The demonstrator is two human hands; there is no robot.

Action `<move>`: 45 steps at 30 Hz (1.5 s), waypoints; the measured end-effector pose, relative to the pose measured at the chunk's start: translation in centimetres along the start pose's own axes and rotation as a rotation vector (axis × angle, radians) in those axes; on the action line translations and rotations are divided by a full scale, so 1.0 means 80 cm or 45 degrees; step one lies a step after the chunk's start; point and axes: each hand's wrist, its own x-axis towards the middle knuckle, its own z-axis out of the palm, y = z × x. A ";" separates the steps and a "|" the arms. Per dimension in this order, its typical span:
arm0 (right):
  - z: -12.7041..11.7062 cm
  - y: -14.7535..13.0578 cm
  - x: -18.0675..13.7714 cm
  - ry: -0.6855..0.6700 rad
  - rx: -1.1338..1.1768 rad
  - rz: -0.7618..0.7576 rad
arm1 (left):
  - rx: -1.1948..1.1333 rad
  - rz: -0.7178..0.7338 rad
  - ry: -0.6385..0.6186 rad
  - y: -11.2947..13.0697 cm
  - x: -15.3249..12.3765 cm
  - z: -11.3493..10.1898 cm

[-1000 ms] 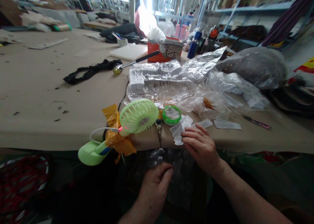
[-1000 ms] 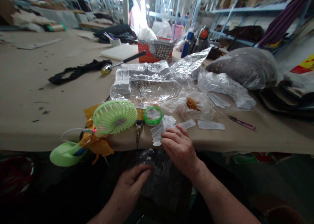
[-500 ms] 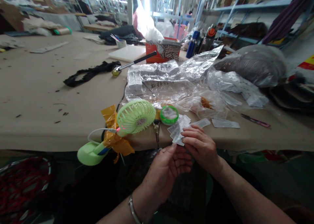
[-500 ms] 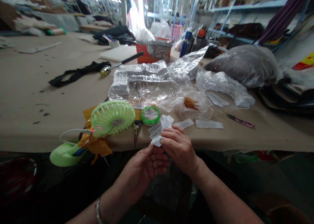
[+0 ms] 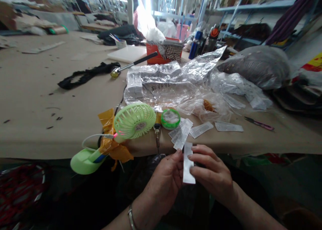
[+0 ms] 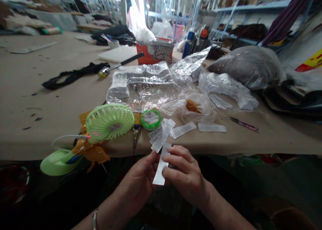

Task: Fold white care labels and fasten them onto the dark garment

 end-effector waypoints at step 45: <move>-0.023 -0.020 -0.032 -0.340 -0.040 0.018 | 0.128 -0.130 0.123 -0.025 0.011 0.015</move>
